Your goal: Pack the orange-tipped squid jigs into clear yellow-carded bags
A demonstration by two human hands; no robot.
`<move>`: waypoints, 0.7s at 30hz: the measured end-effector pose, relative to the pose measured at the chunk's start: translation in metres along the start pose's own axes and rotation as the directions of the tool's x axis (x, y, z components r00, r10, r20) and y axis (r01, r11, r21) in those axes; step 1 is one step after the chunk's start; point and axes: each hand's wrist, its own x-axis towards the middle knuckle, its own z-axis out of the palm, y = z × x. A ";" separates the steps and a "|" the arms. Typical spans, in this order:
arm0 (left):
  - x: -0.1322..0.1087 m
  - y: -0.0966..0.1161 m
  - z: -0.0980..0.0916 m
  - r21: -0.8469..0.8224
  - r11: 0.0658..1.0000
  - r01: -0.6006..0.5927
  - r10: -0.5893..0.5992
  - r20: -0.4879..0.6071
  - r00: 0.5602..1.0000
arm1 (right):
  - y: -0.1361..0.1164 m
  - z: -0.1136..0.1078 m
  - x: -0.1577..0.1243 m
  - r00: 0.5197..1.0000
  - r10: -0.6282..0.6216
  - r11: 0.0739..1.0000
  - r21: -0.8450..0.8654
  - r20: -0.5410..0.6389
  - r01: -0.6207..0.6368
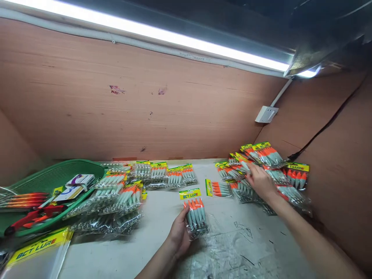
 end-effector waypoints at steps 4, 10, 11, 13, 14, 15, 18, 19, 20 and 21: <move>-0.001 -0.001 0.001 -0.067 0.998 -0.012 0.019 0.110 0.994 | -0.108 -0.005 -0.047 0.959 -0.282 0.952 0.118 -0.024 0.283; -0.013 0.022 -0.007 -0.091 0.996 0.009 0.011 0.220 0.975 | -0.196 -0.016 -0.073 0.872 -0.490 0.811 0.373 0.014 0.450; -0.015 0.032 -0.005 -0.052 0.998 -0.023 0.032 0.194 0.980 | -0.200 -0.013 -0.065 0.865 -0.501 0.803 0.375 0.003 0.464; -0.015 0.054 0.003 0.034 0.993 -0.116 0.111 0.121 0.986 | -0.208 -0.003 -0.041 0.868 -0.497 0.811 0.350 -0.011 0.469; -0.015 0.064 0.007 0.068 0.983 -0.171 0.165 0.076 0.983 | -0.213 0.004 -0.026 0.875 -0.484 0.822 0.340 -0.005 0.457; -0.014 0.074 0.011 0.092 0.971 -0.222 0.220 0.031 0.975 | -0.220 0.012 -0.012 0.886 -0.464 0.836 0.334 0.010 0.434; -0.014 0.089 0.014 0.146 0.930 -0.336 0.353 -0.110 0.929 | -0.243 0.037 0.030 0.933 -0.351 0.898 0.310 0.075 0.313; -0.015 0.087 0.012 0.174 0.918 -0.356 0.382 -0.155 0.911 | -0.251 0.045 0.042 0.949 -0.300 0.919 0.297 0.101 0.259; -0.017 0.084 0.008 0.204 0.910 -0.362 0.400 -0.190 0.897 | -0.257 0.052 0.053 0.960 -0.248 0.937 0.286 0.133 0.203; -0.019 0.078 0.004 0.233 0.904 -0.358 0.407 -0.212 0.889 | -0.261 0.059 0.062 0.964 -0.208 0.947 0.280 0.166 0.156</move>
